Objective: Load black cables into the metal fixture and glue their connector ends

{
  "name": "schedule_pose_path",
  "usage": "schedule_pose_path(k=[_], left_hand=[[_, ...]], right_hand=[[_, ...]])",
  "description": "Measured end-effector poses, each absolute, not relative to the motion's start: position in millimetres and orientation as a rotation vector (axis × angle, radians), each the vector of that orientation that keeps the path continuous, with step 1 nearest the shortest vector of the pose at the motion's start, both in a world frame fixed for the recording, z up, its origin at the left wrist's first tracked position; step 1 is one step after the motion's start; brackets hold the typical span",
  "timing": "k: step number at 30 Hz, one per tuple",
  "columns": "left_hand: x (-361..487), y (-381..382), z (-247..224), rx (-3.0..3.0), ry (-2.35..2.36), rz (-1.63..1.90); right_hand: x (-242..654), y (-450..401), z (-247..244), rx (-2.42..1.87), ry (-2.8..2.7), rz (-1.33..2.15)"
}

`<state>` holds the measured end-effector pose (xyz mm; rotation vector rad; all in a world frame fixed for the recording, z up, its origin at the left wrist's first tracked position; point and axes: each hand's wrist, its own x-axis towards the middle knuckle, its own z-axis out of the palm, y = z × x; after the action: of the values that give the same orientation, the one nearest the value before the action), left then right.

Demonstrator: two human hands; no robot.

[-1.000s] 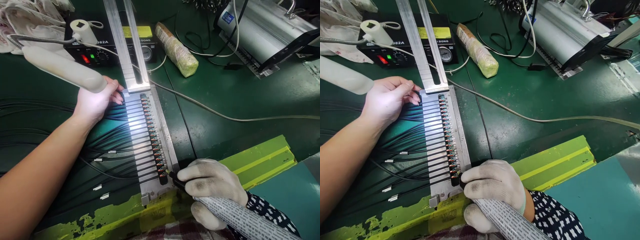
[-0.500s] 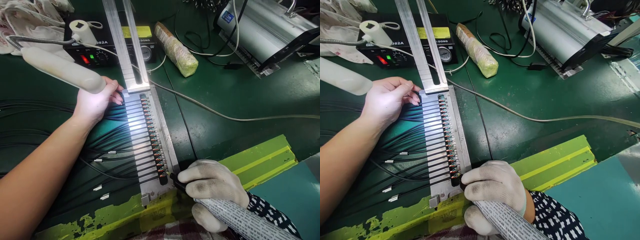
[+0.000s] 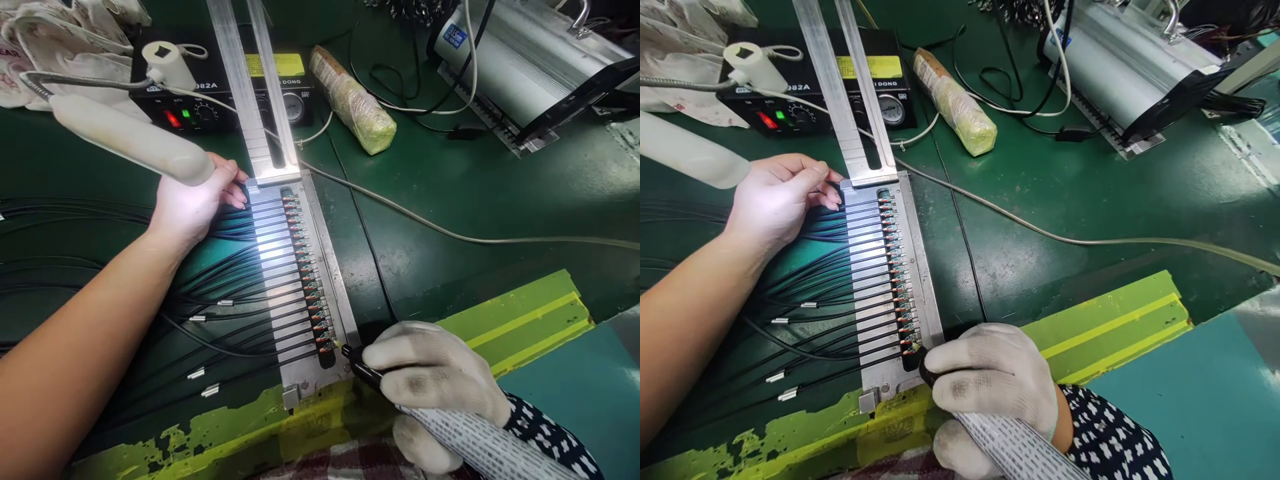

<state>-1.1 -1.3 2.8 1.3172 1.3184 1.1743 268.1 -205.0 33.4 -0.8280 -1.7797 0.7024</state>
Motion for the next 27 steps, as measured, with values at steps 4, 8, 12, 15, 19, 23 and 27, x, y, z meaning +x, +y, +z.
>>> schedule_pose_path(k=[4,8,12,15,19,23,27], left_hand=[[0.7,-1.8,3.7,1.321,1.323,1.182],[1.7,-2.2,4.2,1.313,1.328,1.189],[1.2,-2.5,4.4,1.307,1.322,1.185],[1.1,-2.6,4.8,1.305,1.318,1.189],[1.9,-2.8,5.3,1.300,1.322,1.191],[3.4,-3.2,5.9,1.297,1.333,1.192],[4.3,-3.8,6.7,1.292,1.349,1.191]], right_hand=[[270.7,-213.3,30.5,-0.842,-1.794,0.746],[272.3,-215.5,25.9,-0.820,-1.828,0.752],[272.9,-214.7,25.7,-0.848,-1.826,0.765],[273.3,-214.2,26.7,-0.846,-1.825,0.763],[272.9,-213.6,26.8,-0.848,-1.833,0.743],[271.2,-214.3,24.9,-0.848,-1.813,0.746],[271.5,-216.0,24.4,-0.846,-1.810,0.777]])
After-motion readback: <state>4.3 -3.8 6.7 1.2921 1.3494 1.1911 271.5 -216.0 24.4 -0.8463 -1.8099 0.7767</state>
